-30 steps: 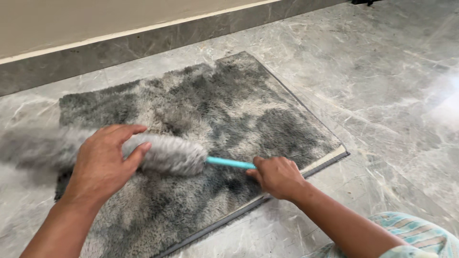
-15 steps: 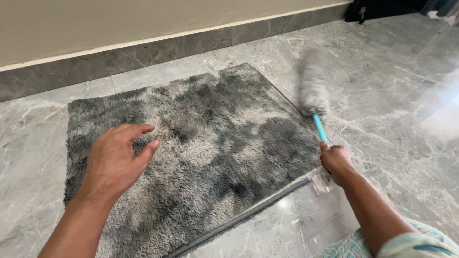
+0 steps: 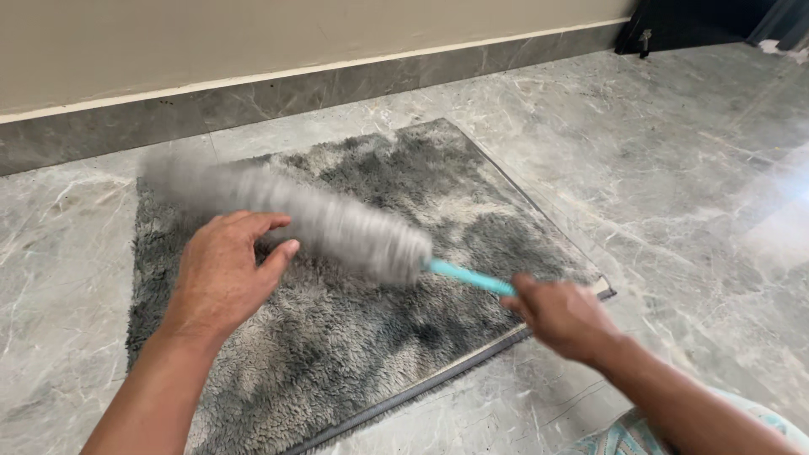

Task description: The person uses a blue-handled duster to clean a gray shag rug placed on a tiled floor. They repeatedly brush the rug's surface with the duster, moving it back and forth across the fabric to remove dust or debris.

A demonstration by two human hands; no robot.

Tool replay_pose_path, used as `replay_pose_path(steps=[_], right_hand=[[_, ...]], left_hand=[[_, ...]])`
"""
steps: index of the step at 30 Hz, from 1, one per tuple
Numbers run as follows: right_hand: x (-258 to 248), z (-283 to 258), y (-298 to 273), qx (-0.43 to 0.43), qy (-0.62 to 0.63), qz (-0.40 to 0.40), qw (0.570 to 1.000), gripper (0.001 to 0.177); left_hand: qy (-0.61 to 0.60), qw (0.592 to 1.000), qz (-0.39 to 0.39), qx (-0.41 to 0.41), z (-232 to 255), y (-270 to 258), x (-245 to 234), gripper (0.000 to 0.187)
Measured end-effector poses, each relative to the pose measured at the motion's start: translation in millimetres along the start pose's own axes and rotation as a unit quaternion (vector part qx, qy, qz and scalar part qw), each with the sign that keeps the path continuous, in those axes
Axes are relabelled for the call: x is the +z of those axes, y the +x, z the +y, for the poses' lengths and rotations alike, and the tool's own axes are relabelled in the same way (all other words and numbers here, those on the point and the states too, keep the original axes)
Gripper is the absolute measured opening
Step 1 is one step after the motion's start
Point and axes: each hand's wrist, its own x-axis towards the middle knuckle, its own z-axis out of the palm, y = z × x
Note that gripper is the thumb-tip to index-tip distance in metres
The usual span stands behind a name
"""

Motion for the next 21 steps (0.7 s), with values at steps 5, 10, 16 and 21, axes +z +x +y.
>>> replay_pose_path(steps=[5,10,16,21], right_hand=[[20.3,38.4,32.6,0.006,0.001,0.010,1.000,0.031],[46.2,114.8,67.7,0.157,0.093,0.033,0.983,0.048],[45.2,168.7,78.9,0.338,0.277,0.139,0.889,0.056],[11.4,158.0,55.1,0.339,0.380,0.255,0.822,0.064]], left_hand=[[-0.015,1.000,-0.005,0.007,-0.3,1.6,6.2,0.040],[0.025,0.999,-0.027,-0.018,3.1,1.2,-0.3,0.041],[0.016,0.999,-0.026,-0.022,7.6,1.9,-5.8,0.039],[0.026,0.999,-0.028,-0.012,4.6,3.4,1.5,0.038]])
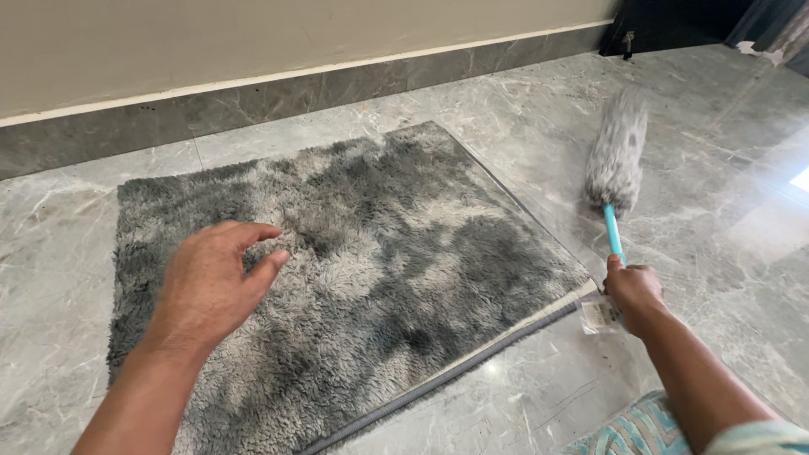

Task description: The person uses a blue-handled duster to clean a gray shag rug placed on a tiled floor. They repeatedly brush the rug's surface with the duster, moving it back and forth across the fabric to remove dust or debris.

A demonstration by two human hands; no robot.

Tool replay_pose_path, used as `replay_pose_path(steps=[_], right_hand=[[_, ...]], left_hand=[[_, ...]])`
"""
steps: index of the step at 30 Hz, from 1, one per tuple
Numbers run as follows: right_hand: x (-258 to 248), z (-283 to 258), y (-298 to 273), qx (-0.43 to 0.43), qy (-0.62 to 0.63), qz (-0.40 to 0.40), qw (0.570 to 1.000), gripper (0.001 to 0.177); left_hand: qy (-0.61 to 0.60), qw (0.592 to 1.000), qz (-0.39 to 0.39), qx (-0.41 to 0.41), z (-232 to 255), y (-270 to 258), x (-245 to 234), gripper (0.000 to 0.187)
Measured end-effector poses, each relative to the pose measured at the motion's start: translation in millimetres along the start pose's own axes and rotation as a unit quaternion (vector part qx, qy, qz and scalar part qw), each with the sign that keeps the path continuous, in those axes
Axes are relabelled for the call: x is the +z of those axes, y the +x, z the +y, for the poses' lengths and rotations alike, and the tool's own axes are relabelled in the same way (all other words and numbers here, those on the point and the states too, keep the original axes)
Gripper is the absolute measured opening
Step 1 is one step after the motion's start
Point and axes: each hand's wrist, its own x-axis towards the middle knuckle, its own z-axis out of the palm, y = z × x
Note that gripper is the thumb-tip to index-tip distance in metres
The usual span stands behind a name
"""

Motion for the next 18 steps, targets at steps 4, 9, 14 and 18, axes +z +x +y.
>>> replay_pose_path(steps=[4,9,14,18], right_hand=[[-6.5,-28.8,-36.9,-0.123,-0.039,-0.040,0.991,0.066],[16.3,-56.0,-92.9,-0.279,-0.158,-0.157,0.934,0.048],[41.5,-65.2,-121.1,-0.377,-0.369,-0.218,0.821,0.044],[54.1,-52.1,-89.4,-0.306,-0.365,-0.207,0.855,0.036]], left_hand=[[0.007,1.000,-0.005,0.014,0.7,0.7,2.1,0.036],[0.001,0.999,-0.041,-0.033,6.8,-2.8,-1.1,0.039],[0.016,0.999,-0.036,-0.025,5.0,-1.7,2.7,0.041],[0.003,0.999,-0.027,-0.020,1.5,0.3,4.4,0.039]])
